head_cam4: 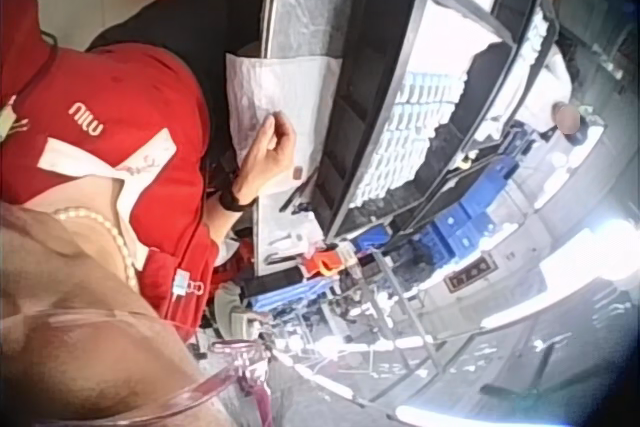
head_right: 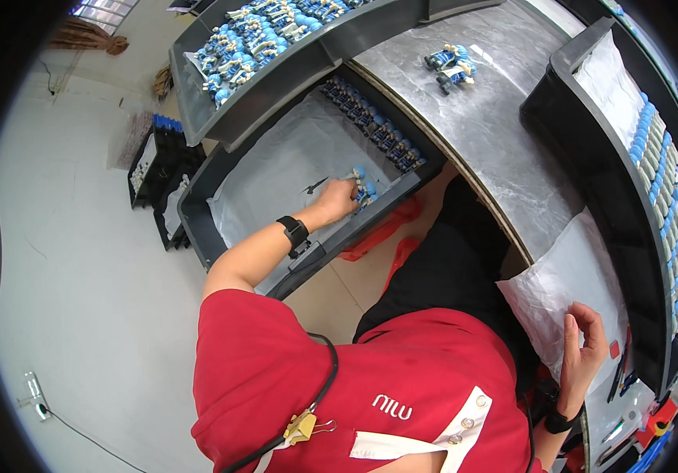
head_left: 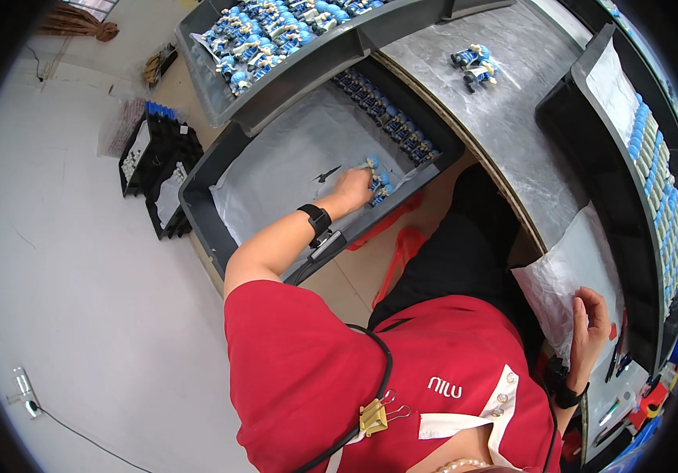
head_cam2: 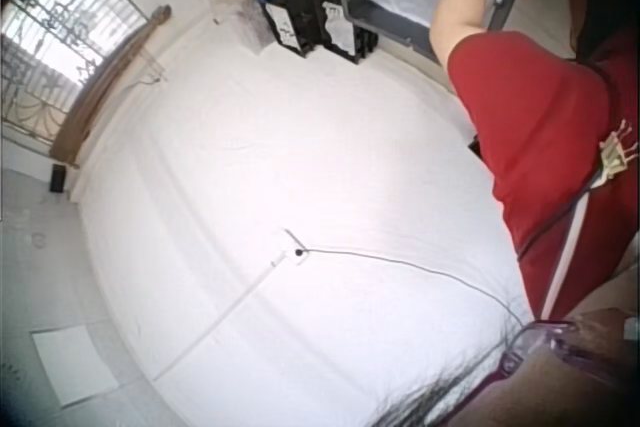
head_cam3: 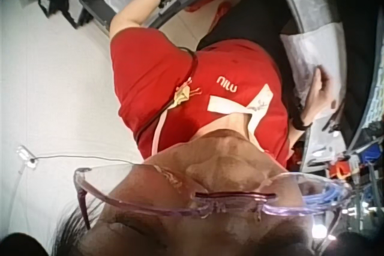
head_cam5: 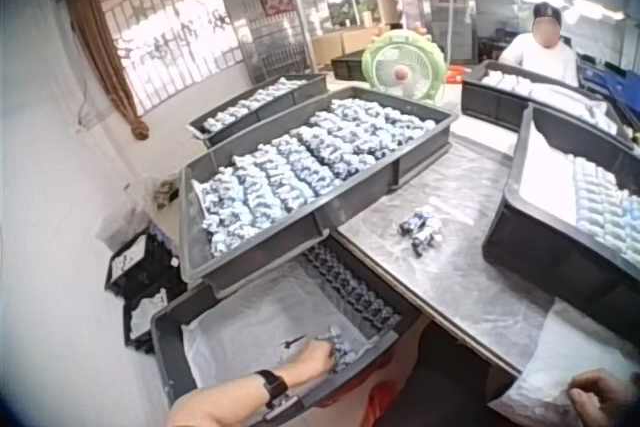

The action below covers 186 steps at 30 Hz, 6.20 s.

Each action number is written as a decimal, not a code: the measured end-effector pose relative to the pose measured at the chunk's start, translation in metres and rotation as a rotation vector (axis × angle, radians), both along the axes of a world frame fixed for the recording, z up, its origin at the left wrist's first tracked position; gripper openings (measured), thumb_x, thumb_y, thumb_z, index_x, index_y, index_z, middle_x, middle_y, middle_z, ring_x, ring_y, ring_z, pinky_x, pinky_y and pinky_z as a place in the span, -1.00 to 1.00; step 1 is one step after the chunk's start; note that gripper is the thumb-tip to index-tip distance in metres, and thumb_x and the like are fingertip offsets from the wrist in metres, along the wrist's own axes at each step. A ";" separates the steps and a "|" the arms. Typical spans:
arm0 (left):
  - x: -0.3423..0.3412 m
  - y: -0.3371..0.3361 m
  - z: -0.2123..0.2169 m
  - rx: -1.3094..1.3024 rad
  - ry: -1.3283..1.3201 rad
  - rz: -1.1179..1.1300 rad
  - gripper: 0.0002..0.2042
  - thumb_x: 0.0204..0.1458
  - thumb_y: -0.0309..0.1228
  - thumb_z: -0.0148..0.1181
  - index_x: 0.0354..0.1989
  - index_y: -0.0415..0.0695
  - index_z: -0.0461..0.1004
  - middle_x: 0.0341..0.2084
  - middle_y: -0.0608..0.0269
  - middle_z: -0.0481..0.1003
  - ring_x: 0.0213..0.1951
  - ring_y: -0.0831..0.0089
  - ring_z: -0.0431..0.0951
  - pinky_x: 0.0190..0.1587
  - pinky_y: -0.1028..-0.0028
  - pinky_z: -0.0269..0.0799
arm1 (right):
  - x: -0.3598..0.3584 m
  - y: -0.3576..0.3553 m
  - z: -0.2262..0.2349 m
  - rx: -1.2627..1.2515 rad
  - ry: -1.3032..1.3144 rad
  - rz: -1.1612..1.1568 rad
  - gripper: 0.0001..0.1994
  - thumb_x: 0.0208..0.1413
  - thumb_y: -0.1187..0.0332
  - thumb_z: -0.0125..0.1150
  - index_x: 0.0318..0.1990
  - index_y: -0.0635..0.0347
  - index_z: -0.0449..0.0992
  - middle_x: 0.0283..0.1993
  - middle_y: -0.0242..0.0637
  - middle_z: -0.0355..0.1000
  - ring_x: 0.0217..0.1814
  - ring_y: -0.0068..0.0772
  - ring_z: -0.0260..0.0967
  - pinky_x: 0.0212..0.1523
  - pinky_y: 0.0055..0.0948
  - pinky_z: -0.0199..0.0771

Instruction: The person is inspecting and cleaning small blue-haired anime figurines at a production workstation.

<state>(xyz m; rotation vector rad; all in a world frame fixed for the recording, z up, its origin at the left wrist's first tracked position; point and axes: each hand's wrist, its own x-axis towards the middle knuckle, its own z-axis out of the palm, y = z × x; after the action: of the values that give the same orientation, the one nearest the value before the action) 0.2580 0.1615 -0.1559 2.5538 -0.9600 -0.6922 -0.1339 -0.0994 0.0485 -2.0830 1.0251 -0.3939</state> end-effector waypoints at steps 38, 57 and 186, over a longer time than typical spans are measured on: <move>0.038 -0.012 -0.007 -0.043 0.067 0.006 -0.67 -0.19 -0.39 0.26 -0.21 -0.25 0.48 -0.33 -0.01 0.54 -0.23 0.14 0.54 -0.17 0.30 0.43 | 0.004 0.003 0.011 -0.028 -0.009 -0.067 -0.87 0.04 0.49 0.15 -0.24 0.32 0.47 -0.33 -0.30 0.46 -0.29 -0.52 0.38 -0.20 -0.55 0.36; -0.009 -0.064 0.122 -0.480 -0.041 -0.048 -0.73 -0.06 -0.55 0.15 -0.12 -0.26 0.45 -0.26 0.15 0.53 -0.25 0.41 0.53 -0.15 0.46 0.41 | -0.070 -0.056 0.136 0.025 -0.008 0.329 -0.76 -0.02 0.35 0.29 -0.21 0.27 0.52 -0.31 -0.29 0.51 -0.26 -0.47 0.45 -0.21 -0.50 0.41; -0.091 -0.525 0.257 -0.218 -0.123 -1.180 -0.38 -0.37 -0.22 0.26 0.00 -0.15 0.35 -0.17 -0.15 0.40 -0.11 -0.04 0.43 -0.07 0.22 0.36 | 0.105 -0.222 0.118 -0.290 0.325 0.734 -0.54 -0.13 0.33 0.27 -0.01 0.18 0.38 0.17 -0.02 0.17 0.10 -0.01 0.26 0.09 -0.25 0.31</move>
<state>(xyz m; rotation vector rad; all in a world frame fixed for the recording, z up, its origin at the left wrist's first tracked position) 0.1669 -0.3639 0.1015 1.6474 -2.4294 -0.6128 -0.0293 -0.3215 0.1665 -2.6611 0.3139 0.1871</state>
